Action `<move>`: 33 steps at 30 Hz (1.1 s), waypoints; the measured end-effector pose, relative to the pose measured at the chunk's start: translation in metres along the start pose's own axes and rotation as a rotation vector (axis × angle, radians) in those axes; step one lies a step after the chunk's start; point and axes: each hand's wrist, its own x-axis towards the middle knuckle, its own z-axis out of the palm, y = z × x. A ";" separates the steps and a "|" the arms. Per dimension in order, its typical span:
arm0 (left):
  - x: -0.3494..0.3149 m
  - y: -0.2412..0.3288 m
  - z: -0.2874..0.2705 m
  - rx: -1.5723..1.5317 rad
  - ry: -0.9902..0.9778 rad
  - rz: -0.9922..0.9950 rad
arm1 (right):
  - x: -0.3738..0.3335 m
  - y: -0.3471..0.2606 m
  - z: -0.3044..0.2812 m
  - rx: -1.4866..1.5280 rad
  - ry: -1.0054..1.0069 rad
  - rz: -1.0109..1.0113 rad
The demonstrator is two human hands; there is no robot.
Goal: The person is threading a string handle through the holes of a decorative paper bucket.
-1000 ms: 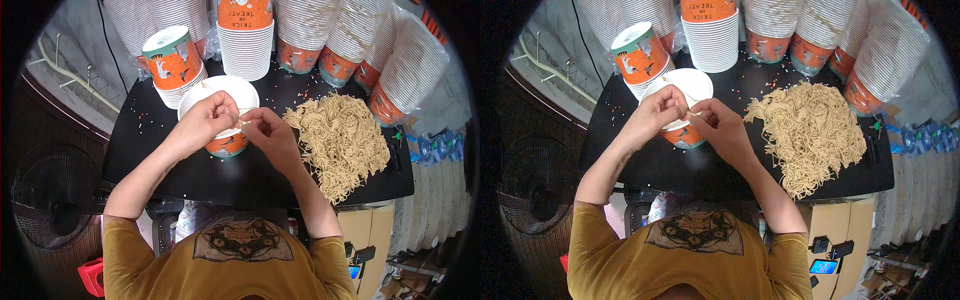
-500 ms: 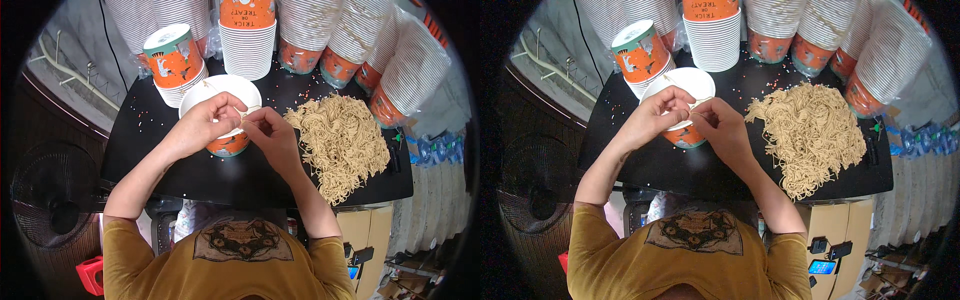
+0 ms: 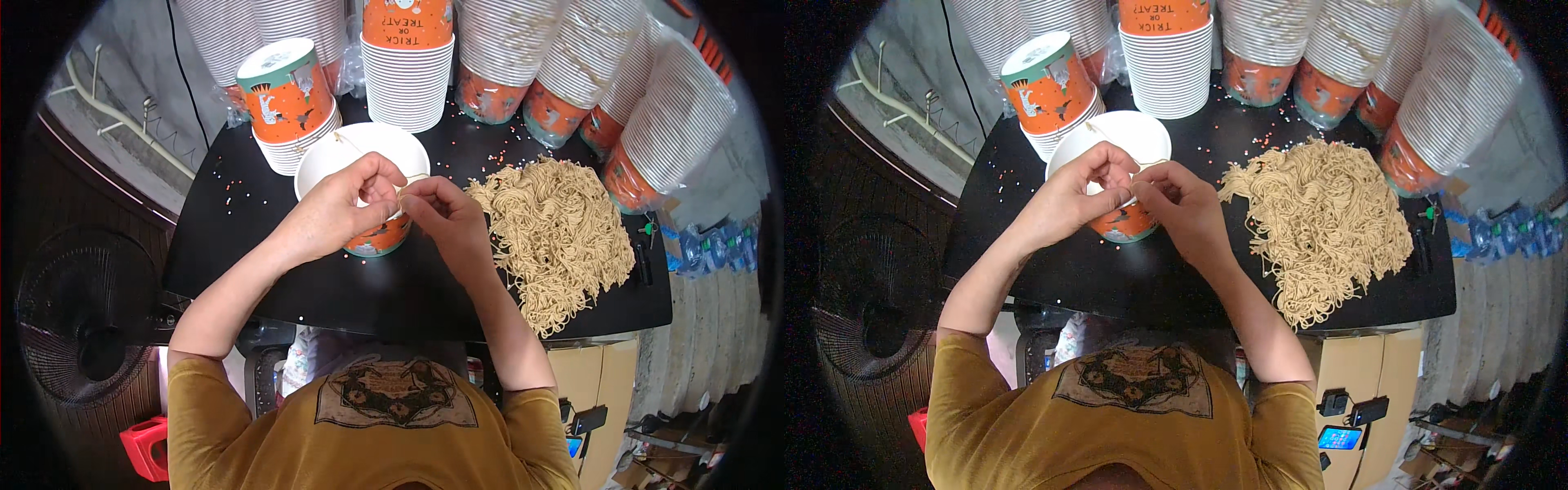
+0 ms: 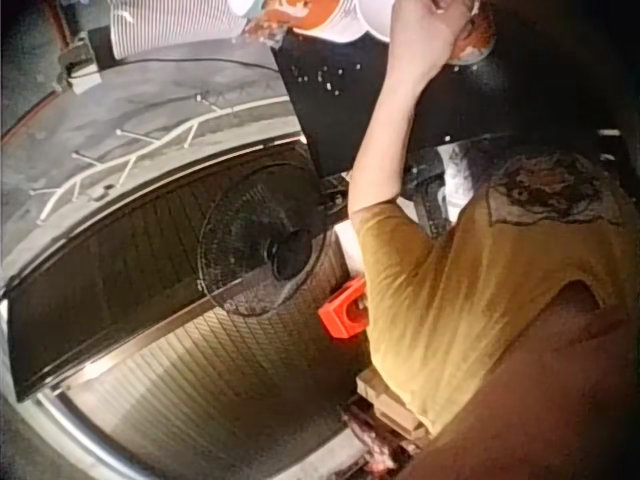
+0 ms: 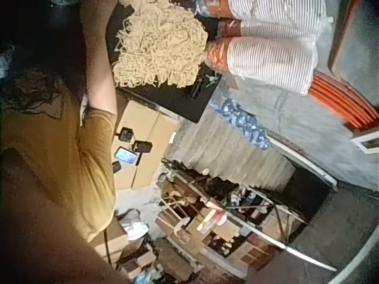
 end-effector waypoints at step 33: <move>-0.001 0.008 0.007 0.688 0.249 0.423 | -0.004 -0.002 0.003 -0.059 0.010 -0.051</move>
